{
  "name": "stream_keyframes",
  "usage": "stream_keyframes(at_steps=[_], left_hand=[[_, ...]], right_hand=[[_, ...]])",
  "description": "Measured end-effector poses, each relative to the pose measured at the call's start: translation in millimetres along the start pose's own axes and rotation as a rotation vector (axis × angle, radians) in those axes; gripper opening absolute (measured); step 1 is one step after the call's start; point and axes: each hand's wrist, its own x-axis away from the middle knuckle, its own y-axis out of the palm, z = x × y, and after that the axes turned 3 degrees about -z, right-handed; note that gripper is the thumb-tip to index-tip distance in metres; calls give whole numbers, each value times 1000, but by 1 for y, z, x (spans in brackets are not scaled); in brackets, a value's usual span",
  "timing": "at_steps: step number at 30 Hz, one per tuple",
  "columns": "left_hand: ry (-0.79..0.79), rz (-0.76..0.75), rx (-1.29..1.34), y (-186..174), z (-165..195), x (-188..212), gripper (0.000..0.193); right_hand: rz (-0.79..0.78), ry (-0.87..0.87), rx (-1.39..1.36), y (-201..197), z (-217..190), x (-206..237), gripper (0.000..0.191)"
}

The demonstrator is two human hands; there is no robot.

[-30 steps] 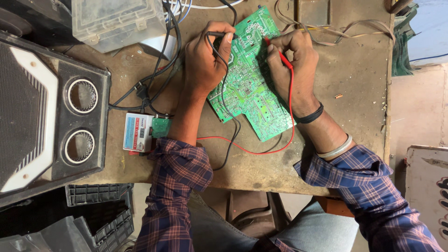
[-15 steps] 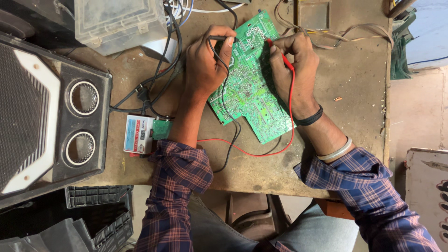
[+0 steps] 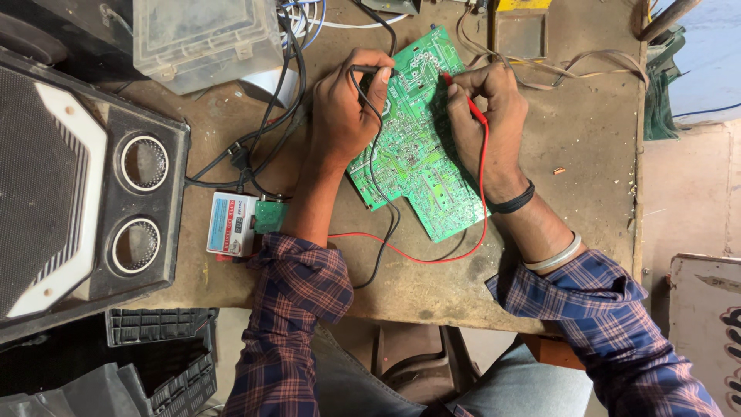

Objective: The person uses a multimeter with red and black probes to test various points on a green circuit board placed on a workbench. The person repeatedly touches different solder joints and traces while holding the board steady with the other hand.

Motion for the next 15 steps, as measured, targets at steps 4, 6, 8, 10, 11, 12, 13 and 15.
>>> stream_keyframes(at_steps=[4, 6, 8, 10, 11, 12, 13, 15], left_hand=[[-10, -7, 3, 0, 0, -1, 10], [-12, -8, 1, 0, 0, -1, 10], [-5, -6, -1, 0, 1, -1, 10], [12, -2, -4, 0, 1, 0, 10], [8, -1, -4, 0, 1, -1, 10], [5, -1, -3, 0, 1, -1, 10], [4, -1, -2, 1, 1, -1, 10], [2, -2, 8, 0, 1, -1, 10]], right_hand=[[-3, -22, -5, 0, 0, 0, 7], [-8, -11, -12, 0, 0, 1, 7], [-5, -5, -3, 0, 0, 1, 7], [-3, 3, 1, 0, -1, 1, 7], [-5, 8, 0, -1, 0, 1, 7], [-7, 14, -1, -1, 0, 0, 7], [-10, 8, 7, -1, 0, 0, 7], [-17, -1, 21, -2, 0, 0, 7]])
